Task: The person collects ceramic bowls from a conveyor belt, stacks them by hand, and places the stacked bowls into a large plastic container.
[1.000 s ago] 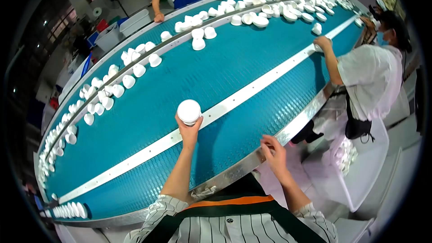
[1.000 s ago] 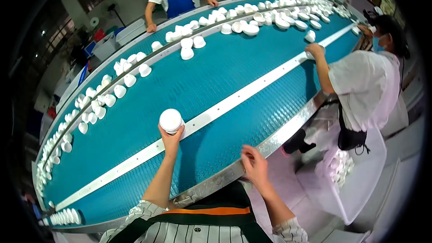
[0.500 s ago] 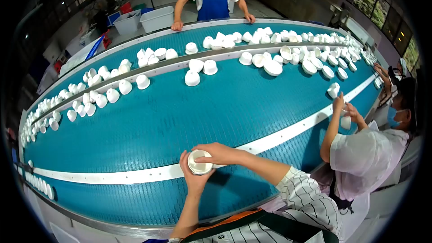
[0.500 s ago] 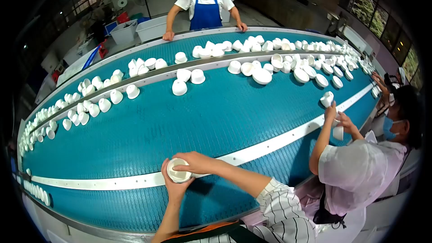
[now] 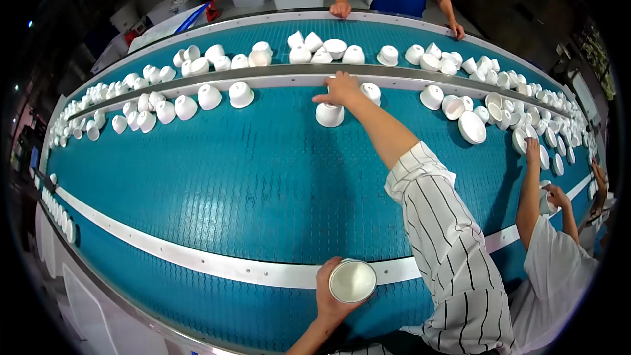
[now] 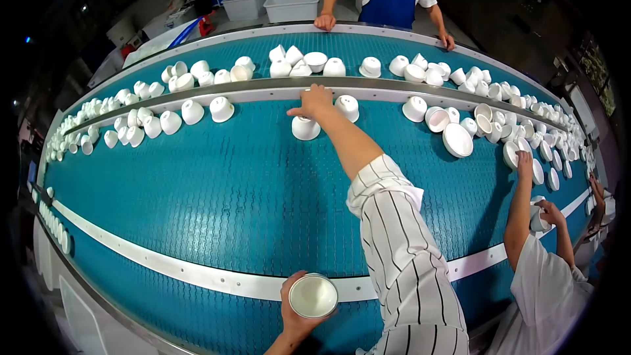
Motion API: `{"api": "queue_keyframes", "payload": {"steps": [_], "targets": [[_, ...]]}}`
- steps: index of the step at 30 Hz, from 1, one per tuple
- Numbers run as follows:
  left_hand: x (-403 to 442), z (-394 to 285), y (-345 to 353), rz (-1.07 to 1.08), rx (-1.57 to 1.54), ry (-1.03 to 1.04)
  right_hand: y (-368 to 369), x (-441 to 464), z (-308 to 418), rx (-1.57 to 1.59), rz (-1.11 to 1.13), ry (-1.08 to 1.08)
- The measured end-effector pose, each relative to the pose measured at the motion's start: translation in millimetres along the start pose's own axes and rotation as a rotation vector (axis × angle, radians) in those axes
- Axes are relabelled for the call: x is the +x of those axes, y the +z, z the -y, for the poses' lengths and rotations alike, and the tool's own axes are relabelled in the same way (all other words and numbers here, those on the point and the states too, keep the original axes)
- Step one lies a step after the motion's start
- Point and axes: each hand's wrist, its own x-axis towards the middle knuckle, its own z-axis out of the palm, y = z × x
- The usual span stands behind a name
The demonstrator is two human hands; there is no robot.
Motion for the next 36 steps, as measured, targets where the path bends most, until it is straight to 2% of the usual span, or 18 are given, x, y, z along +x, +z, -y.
{"api": "queue_keyframes", "payload": {"steps": [1,4,5,7,10,12,13,14,16,18,20,22,25,28,30,34,36], "targets": [[3.1,0.3,3.8,0.002,0.005,0.006,2.3,0.7,3.9,-0.078,0.066,-0.077],[15.1,-0.8,11.0,0.003,0.008,0.002,44.9,-47.7,27.7,-0.068,-0.098,-0.147],[19.3,18.1,-17.3,0.008,0.002,-0.005,63.0,-58.8,59.2,-0.035,-0.162,-0.219],[24.6,22.9,-13.1,0.024,0.014,0.007,55.2,-98.5,46.1,0.042,-0.287,-0.352],[44.1,6.6,-20.3,-0.041,0.058,0.045,40.9,-141.4,25.3,0.433,-0.294,-0.388],[61.0,4.2,-25.6,-0.115,0.005,0.153,27.2,-158.1,16.0,0.846,-0.184,0.010],[68.8,-1.6,-26.8,-0.020,0.010,0.086,12.0,-167.2,7.5,0.985,-0.037,0.168],[70.7,6.2,-23.2,0.095,-0.059,-0.003,-7.2,-181.8,11.8,0.999,-0.046,0.152],[81.7,11.6,-17.7,0.100,0.004,-0.009,-50.9,-208.3,27.7,1.038,-0.090,0.099],[86.4,18.6,-10.8,0.028,-0.061,-0.048,-91.9,-243.6,46.5,0.846,-0.180,-0.124],[97.5,10.3,-9.7,-0.008,-0.107,-0.137,-101.5,-262.8,45.8,0.587,-0.241,-0.675],[100.4,19.8,-3.4,-0.054,-0.140,-0.122,-96.9,-270.1,56.8,0.451,-0.152,-0.940],[105.9,36.2,1.6,-0.067,-0.164,-0.083,-73.1,-257.7,61.9,0.447,0.002,-1.051],[112.3,43.7,8.9,-0.061,-0.193,-0.056,-64.1,-225.6,43.0,0.676,-0.121,-0.763],[119.1,42.2,4.3,0.027,-0.058,-0.037,-38.9,-173.1,46.0,0.562,-0.044,-0.507],[122.2,64.6,3.1,0.053,-0.105,-0.067,91.5,-115.4,85.5,0.427,0.061,-0.642],[123.8,70.8,4.7,0.075,-0.107,-0.056,120.6,-102.1,99.6,0.472,0.124,-0.632]]}}
